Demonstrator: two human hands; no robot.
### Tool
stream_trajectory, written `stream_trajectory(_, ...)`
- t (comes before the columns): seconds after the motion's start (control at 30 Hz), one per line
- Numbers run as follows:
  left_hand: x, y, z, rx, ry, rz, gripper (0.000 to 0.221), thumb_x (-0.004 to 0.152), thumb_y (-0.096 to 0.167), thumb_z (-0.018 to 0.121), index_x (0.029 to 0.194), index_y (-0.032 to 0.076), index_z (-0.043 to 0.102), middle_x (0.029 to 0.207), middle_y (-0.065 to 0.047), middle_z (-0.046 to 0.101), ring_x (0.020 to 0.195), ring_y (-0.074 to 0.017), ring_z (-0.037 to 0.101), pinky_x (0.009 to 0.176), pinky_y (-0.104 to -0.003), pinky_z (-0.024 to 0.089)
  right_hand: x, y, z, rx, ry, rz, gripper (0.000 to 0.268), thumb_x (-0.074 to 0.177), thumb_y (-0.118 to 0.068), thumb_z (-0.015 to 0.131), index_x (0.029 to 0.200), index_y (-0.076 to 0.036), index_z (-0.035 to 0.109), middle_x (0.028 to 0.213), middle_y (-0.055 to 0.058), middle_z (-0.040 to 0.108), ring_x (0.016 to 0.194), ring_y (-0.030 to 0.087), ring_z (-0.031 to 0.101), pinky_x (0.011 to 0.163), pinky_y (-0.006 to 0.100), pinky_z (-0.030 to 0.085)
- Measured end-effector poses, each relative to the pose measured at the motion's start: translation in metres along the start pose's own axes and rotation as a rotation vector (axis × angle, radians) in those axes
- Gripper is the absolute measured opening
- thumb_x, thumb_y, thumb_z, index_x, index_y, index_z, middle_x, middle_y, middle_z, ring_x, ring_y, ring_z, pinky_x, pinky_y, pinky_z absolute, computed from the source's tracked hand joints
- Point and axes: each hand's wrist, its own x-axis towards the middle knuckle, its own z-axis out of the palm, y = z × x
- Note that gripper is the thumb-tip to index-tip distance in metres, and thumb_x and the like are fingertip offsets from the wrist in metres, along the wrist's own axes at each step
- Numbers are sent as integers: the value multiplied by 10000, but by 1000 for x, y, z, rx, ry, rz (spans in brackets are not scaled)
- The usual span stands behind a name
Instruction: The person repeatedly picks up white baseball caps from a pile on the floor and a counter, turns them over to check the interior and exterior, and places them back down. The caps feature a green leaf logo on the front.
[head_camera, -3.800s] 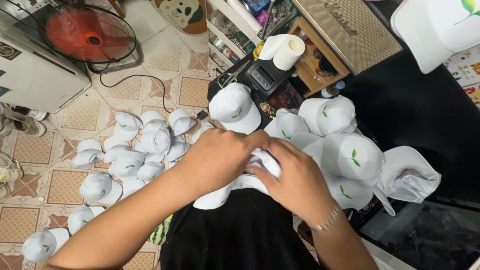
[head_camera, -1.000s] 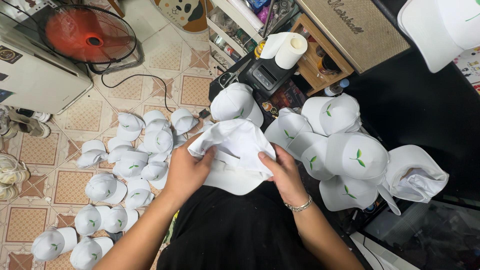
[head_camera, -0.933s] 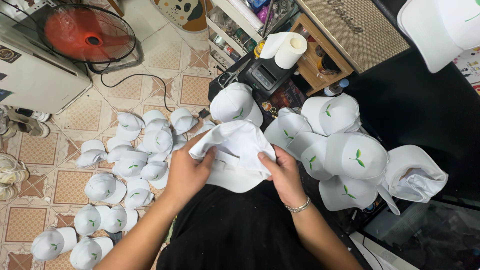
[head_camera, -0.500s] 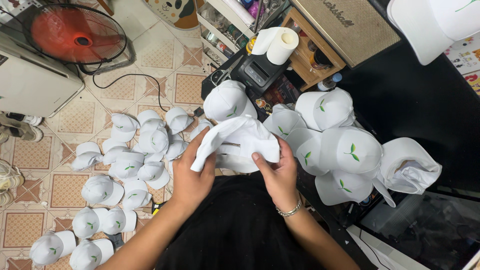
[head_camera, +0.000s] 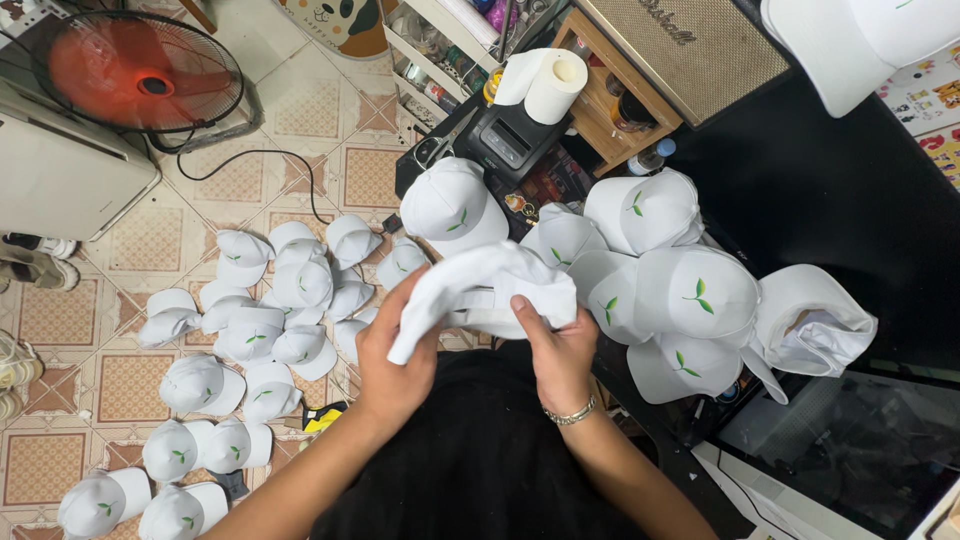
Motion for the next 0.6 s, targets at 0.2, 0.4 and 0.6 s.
stream_trajectory(0.2,-9,-24,23,-386,353,-555,652,957,111,732,1444,34,305,1412,-120,475,1200,-235,574,980,-345,518,-5,0,6,-717,309,-356,207,894,-96,815,1044,41,771,853,135,797,707,165,735,702,318,575)
stream_trajectory(0.4,-33,-6,24,-452,-368,242,862,832,161,796,1506,-49,302,1539,-206,322,1418,-321,351,1150,-424,335,-10,-39,17,-1127,-58,-1235,299,943,-18,662,1218,97,684,1186,231,743,1126,355,752,950,447,613)
stream_trajectory(0.6,1,-13,15,-884,-117,-473,542,1025,208,713,1432,-114,556,1243,-202,655,1141,-282,604,1019,-425,461,-28,-56,29,-1023,-489,-1015,422,872,-183,686,1206,75,687,1234,280,707,1144,404,689,897,422,554)
